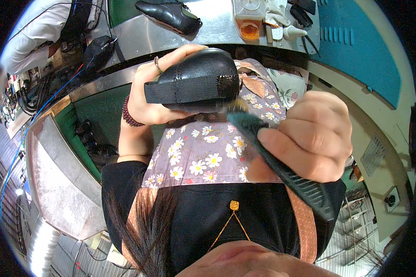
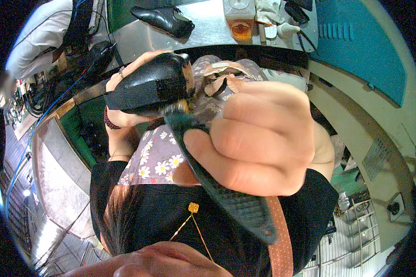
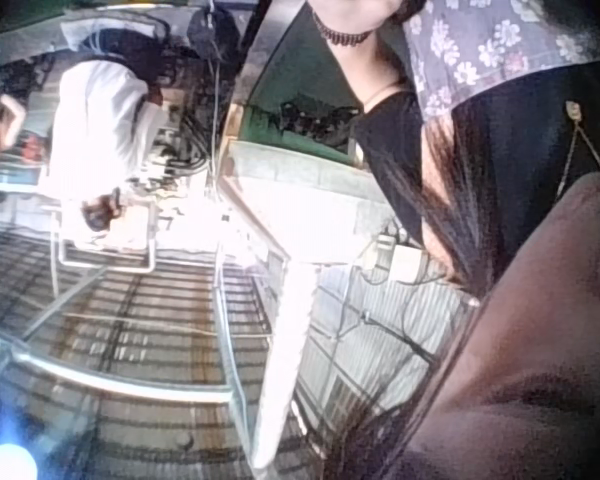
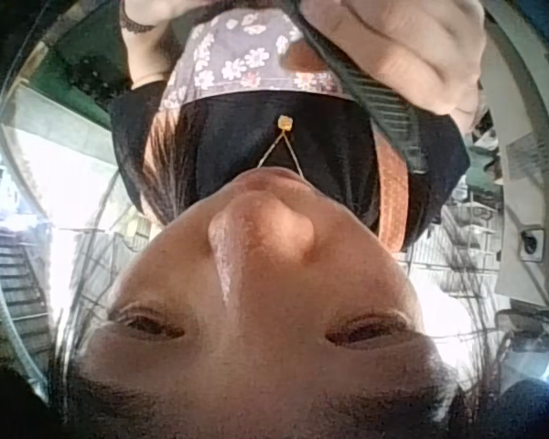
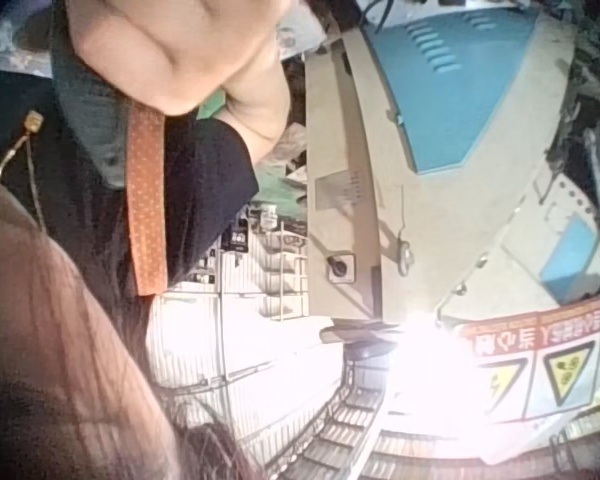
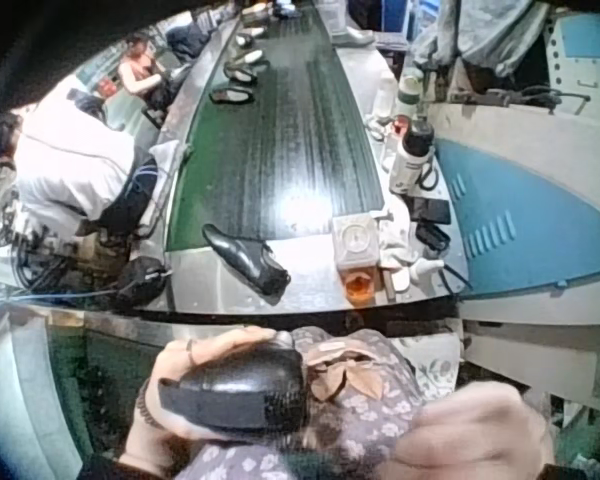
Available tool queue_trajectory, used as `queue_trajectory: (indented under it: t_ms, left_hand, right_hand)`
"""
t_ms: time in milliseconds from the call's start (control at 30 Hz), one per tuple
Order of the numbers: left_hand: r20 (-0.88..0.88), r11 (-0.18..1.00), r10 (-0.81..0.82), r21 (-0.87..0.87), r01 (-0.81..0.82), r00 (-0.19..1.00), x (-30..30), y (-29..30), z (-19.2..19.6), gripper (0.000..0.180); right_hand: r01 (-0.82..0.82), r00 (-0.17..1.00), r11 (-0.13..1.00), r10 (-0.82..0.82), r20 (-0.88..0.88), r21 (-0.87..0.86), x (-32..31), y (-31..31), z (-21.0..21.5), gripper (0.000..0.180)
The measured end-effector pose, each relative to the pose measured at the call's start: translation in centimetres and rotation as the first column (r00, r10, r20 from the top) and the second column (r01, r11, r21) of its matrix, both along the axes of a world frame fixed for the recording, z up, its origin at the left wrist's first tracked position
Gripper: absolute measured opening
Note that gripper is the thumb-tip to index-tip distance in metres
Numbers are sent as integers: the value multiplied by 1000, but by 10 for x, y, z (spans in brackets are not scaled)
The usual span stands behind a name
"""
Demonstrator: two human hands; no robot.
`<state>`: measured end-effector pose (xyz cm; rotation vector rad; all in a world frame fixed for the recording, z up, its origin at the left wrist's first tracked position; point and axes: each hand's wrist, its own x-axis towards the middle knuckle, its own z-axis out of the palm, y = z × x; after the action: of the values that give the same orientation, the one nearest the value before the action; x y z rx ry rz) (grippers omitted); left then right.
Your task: Apply polish or finishing liquid to the edges of the shoe sole and heel using a brush.
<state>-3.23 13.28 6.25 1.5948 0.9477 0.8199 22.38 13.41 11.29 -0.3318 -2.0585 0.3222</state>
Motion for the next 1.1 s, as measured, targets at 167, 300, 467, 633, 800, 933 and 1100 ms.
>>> queue_trajectory:
  t_ms: [167,300,467,633,800,933,1100]
  left_hand:
    - [86,999,-45,-3,46,995,-3,3,-5,84]
    - [104,999,-39,39,35,994,-2,3,-6,85]
    - [200,992,-11,-117,35,980,2,-4,1,89]
    - [246,992,-104,-49,120,964,6,3,-3,89]
    - [120,996,-56,-66,64,991,0,2,-3,90]
    - [-2,1000,-14,20,14,1000,2,-2,0,91]
    - [80,999,-27,28,24,996,15,-4,7,90]
  right_hand:
    - [-104,936,831,-105,-337,-547,8,8,0,28]
    - [-74,919,452,-316,-237,-889,5,11,4,22]
    - [-72,930,312,-323,-177,-947,-9,23,7,13]
    - [-590,807,-12,-35,-589,-807,-3,39,13,16]
    - [-554,832,-2,11,-554,-832,0,41,17,14]
    - [-488,873,10,1,-488,-873,4,44,13,16]
    - [-507,857,-9,97,-505,-862,-5,48,5,17]
